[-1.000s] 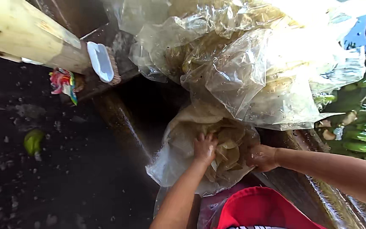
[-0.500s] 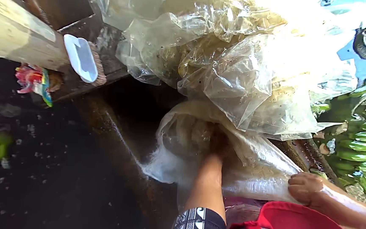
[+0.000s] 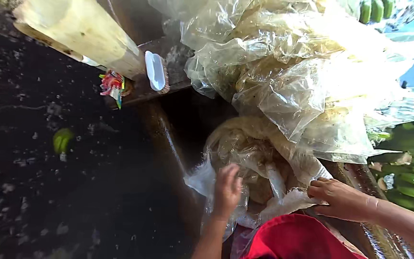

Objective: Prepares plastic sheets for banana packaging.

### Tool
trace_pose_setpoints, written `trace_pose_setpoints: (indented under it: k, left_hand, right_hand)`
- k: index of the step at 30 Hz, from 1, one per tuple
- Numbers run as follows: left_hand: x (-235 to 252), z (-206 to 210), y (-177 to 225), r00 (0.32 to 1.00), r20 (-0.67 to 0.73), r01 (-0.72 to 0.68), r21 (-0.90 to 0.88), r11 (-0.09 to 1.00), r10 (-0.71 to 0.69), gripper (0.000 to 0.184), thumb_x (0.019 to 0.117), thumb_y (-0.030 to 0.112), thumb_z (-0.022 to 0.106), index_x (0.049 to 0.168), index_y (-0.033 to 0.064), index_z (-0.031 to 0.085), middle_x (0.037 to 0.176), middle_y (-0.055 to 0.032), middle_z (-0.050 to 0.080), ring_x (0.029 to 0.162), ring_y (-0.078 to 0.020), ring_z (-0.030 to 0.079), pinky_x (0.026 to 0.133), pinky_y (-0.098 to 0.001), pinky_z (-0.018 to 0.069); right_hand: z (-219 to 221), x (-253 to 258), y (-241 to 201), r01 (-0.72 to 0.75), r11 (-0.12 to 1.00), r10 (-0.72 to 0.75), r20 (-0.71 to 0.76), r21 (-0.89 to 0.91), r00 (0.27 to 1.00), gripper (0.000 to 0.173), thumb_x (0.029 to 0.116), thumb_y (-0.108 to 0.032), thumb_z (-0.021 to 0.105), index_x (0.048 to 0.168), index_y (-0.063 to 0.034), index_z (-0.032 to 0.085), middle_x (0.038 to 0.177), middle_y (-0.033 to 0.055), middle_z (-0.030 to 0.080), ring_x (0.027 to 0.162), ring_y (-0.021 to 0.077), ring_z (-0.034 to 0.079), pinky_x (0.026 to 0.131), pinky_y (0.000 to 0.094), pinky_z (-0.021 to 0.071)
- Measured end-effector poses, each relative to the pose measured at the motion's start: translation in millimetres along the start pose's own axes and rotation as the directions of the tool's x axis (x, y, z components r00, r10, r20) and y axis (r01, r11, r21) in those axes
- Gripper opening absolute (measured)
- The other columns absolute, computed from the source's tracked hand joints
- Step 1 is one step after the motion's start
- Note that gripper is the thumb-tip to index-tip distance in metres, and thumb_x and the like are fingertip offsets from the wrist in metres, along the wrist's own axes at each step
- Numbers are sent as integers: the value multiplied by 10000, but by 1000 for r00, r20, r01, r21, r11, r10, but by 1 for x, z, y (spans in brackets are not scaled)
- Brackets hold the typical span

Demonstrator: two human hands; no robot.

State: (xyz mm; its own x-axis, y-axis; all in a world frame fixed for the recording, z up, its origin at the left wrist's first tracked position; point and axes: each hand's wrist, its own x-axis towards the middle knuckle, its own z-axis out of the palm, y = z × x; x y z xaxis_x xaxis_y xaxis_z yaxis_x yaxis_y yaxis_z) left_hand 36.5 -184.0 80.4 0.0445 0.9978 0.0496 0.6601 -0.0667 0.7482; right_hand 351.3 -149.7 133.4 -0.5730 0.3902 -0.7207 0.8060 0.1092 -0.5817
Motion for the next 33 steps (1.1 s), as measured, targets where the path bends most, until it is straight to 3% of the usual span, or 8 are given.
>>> trace_pose_setpoints:
  k: [4,8,13,16,19,25,29,33]
  left_hand:
    - [-34,-38,-47,789,-165,615,212,760,-592,676,942,128,677,1490,-140,387,1484,-380,439,1395,-520,425,1177,-578,324]
    - [-49,-27,-48,678,-25,735,-28,678,-735,776,983,105,650,1566,-122,190,1468,-354,459,1148,-368,650,955,-422,552]
    - [-55,-7,-36,299,96,770,-613,180,-949,482,1051,90,565,1439,-91,343,1290,-293,527,1064,-315,619,863,-435,572]
    - [-64,-8,-31,201,267,834,-552,21,-942,367,1106,219,466,1327,-75,469,1118,-232,573,913,-263,588,789,-404,529]
    - [-66,-30,-24,189,572,964,-264,39,-798,619,1127,440,275,1564,5,323,1525,-283,441,1361,-400,498,1084,-573,439]
    - [-37,-39,-13,379,775,925,-323,199,-506,328,1122,158,360,1353,-50,466,1009,-113,649,784,-145,671,735,-324,587]
    - [27,21,8,420,731,875,-483,28,-538,416,1145,207,267,1466,-42,357,1181,-186,602,960,-225,646,856,-395,559]
    - [61,73,12,491,727,871,-393,295,-480,509,1146,278,294,1471,-107,367,1354,-294,534,1167,-297,593,1014,-404,487]
  right_hand:
    - [5,11,1,-157,978,188,256,-135,948,439,962,-279,728,1225,68,667,1216,327,639,1220,529,562,1034,671,415]
    - [21,26,8,-277,939,333,334,-206,882,487,1010,-301,665,1301,85,610,1318,343,586,1303,522,510,1079,656,387]
    - [35,40,24,-395,889,453,310,-233,836,456,1046,-300,585,1326,59,614,1358,338,578,1360,526,469,1076,706,369]
    - [31,41,13,-386,894,443,335,-226,831,480,1055,-315,580,1331,78,601,1334,347,590,1335,520,498,1093,674,366]
    - [29,40,7,-405,887,460,337,-223,822,497,1058,-321,577,1359,75,583,1372,346,567,1357,519,478,1100,678,359]
    - [29,33,-7,-351,925,380,297,-148,876,384,1061,-266,550,1182,77,674,1234,327,642,1238,508,573,1029,688,409]
    - [24,42,-44,92,993,-84,-102,78,991,203,937,-88,666,870,101,698,912,282,683,947,471,660,888,635,484]
    - [31,76,-76,353,935,-346,-260,-20,901,93,854,-2,742,885,83,725,1084,294,693,1131,512,621,985,650,472]
